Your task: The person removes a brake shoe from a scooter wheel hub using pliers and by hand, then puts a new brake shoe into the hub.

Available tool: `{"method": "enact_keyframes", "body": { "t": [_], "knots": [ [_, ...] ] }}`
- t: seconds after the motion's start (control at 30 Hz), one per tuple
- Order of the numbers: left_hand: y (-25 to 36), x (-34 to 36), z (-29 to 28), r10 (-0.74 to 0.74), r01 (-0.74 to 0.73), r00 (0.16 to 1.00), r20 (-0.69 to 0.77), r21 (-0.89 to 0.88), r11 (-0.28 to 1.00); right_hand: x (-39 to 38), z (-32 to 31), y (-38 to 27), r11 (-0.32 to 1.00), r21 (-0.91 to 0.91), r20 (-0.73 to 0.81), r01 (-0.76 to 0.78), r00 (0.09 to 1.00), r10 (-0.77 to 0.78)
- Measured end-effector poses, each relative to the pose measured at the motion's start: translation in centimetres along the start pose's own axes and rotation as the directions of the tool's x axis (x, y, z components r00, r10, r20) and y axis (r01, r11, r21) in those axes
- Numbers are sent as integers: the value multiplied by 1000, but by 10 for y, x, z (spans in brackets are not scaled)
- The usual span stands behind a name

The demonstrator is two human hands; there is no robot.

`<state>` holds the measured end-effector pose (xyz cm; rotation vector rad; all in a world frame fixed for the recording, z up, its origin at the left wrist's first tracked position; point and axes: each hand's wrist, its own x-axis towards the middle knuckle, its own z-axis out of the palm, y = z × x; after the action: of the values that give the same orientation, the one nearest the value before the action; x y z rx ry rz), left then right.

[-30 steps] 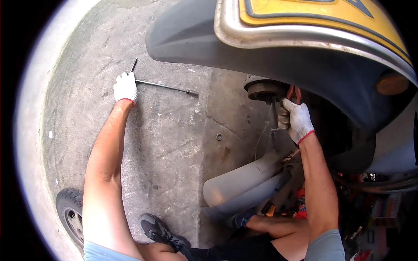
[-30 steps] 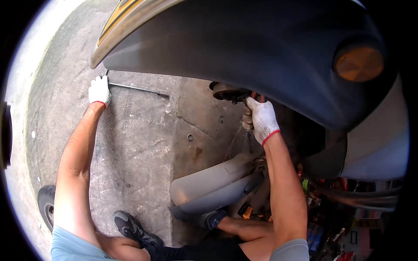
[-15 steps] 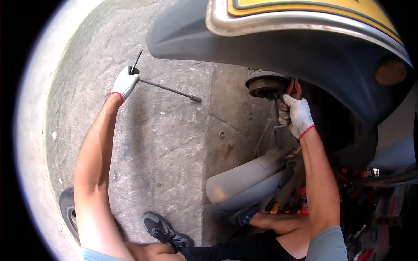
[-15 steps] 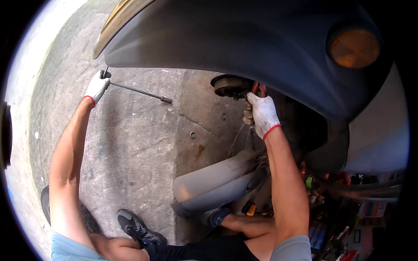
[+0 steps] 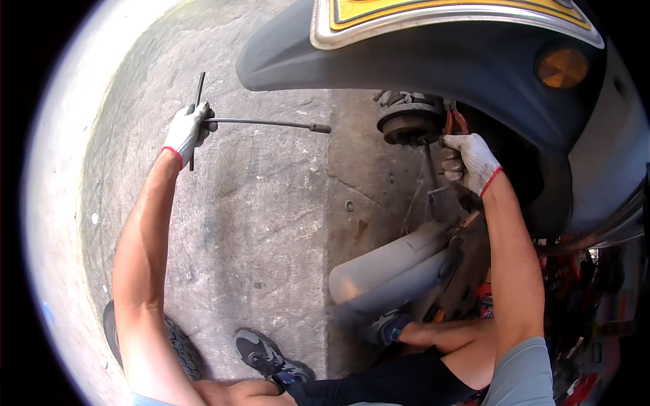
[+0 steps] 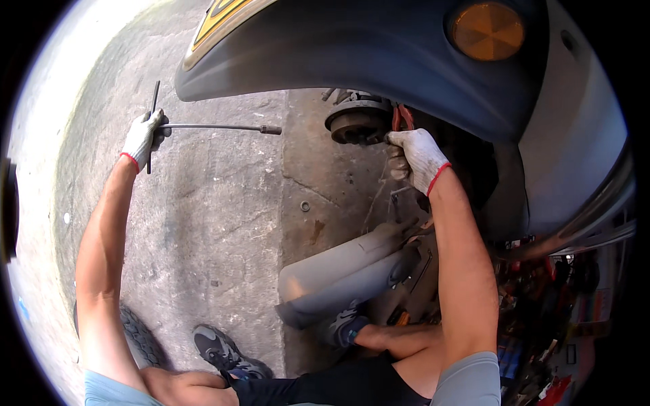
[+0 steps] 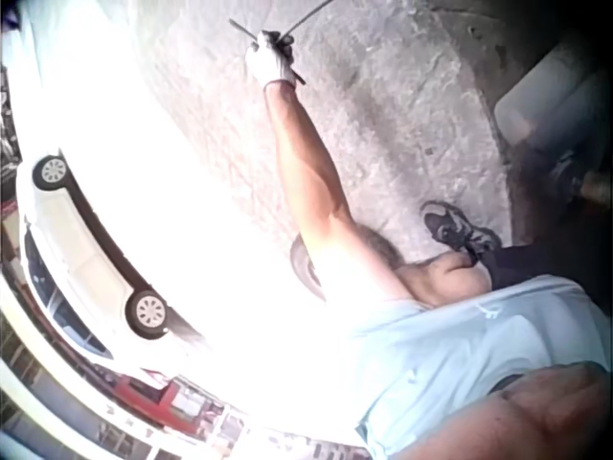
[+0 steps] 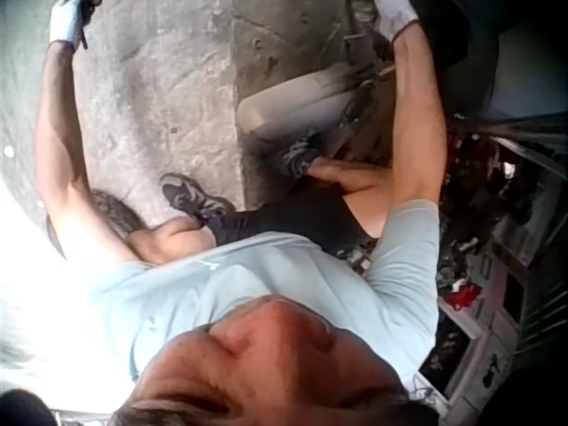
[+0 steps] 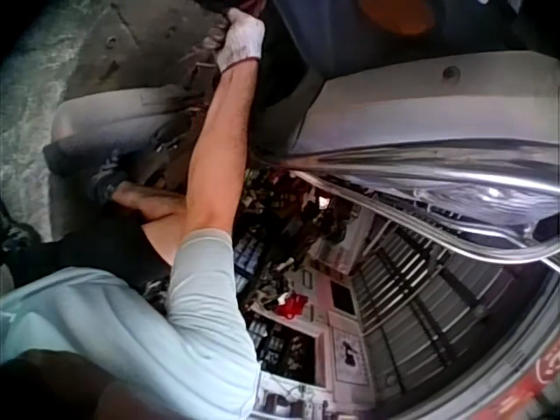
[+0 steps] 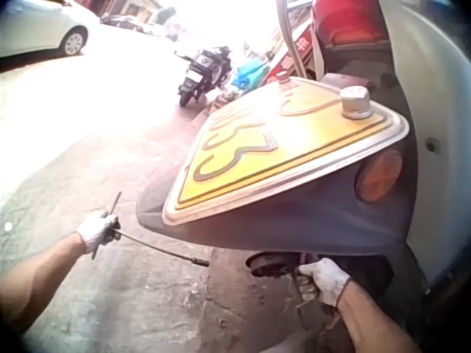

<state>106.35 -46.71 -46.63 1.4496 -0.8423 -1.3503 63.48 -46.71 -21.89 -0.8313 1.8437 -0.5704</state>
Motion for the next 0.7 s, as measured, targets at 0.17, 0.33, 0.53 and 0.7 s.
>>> {"method": "enact_keyframes", "body": {
  "t": [0.17, 0.33, 0.53, 0.7],
  "knots": [
    [29, -4, 12, 79, -76, 997, 20, -109, 991, -12, -5, -15, 996, 27, 98, -86, 992, 83],
    [44, -3, 28, 112, -101, 993, 33, -242, 965, -11, -12, -18, 984, 90, 159, -157, 977, 141],
    [49, 4, 44, 126, -64, 985, 114, -442, 895, 4, 3, 9, 982, -175, -88, 74, 992, -91],
    [61, 2, 56, 143, -82, 986, 88, -490, 868, 15, 4, 18, 978, -173, -135, 115, 981, -139]
  ]
}}
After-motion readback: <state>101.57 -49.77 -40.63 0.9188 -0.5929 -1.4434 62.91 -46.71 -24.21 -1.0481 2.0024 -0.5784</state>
